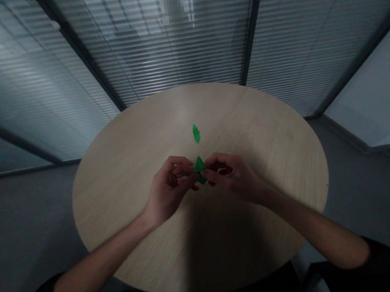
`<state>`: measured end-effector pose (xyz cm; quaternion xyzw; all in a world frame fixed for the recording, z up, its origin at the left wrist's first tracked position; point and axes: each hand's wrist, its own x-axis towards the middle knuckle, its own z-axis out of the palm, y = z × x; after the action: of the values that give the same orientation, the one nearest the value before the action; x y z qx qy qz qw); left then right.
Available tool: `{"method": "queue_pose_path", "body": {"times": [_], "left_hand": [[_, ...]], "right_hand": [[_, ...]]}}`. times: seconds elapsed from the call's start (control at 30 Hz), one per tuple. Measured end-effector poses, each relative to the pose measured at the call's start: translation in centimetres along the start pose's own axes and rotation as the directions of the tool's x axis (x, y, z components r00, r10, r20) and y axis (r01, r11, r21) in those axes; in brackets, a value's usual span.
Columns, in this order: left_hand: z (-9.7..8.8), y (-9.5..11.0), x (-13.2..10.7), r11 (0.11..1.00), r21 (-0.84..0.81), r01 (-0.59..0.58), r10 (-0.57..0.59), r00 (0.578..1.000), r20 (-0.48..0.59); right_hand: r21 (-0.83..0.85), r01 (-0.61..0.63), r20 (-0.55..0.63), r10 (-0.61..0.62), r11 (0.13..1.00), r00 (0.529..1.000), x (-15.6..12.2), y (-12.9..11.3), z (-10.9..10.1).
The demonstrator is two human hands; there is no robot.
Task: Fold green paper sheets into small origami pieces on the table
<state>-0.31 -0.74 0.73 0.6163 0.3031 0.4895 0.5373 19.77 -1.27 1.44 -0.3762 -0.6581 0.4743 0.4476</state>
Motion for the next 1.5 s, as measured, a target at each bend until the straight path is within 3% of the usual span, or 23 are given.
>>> {"method": "queue_pose_path", "body": {"times": [0.17, 0.33, 0.47, 0.7, 0.9, 1.1, 1.27, 1.5], "left_hand": [[-0.1, -0.1, 0.0, 0.999, 0.035, 0.006, -0.006, 1.0, 0.005], [-0.2, -0.2, 0.1, 1.0, 0.02, -0.005, 0.006, 1.0, -0.01], [-0.2, -0.2, 0.3, 0.998, -0.003, 0.065, -0.065, 0.998, 0.008], [-0.2, -0.1, 0.2, 0.988, 0.003, 0.154, -0.153, 0.984, 0.09], [-0.3, -0.5, -0.2, 0.993, 0.072, 0.094, -0.097, 0.995, 0.031], [-0.4, -0.5, -0.5, 0.974, 0.218, 0.058, -0.067, 0.997, 0.034], [-0.3, -0.5, -0.5, 0.973, 0.232, 0.013, -0.027, 0.998, 0.058], [-0.1, -0.8, -0.4, 0.944, 0.321, -0.069, 0.07, 0.998, 0.01]], "right_hand": [[-0.065, 0.044, -0.03, -0.046, 0.997, 0.998, -0.1, -0.3, 0.1], [-0.083, 0.004, 0.028, -0.001, 0.997, 1.0, 0.0, 0.3, 0.0], [-0.118, -0.004, 0.045, 0.009, 0.993, 0.999, 0.0, 0.7, 0.0], [-0.11, -0.077, 0.191, 0.097, 0.991, 0.977, -0.3, 0.0, 0.6], [0.0, -0.171, 0.267, 0.165, 0.985, 0.95, -0.3, 0.1, 0.7], [0.02, -0.143, 0.297, 0.131, 0.989, 0.946, -0.3, 0.2, 0.6], [0.055, -0.171, 0.374, 0.139, 0.984, 0.917, -0.4, 0.2, 0.9], [0.059, -0.165, 0.355, 0.134, 0.984, 0.925, -0.2, 1.0, 1.6]]}}
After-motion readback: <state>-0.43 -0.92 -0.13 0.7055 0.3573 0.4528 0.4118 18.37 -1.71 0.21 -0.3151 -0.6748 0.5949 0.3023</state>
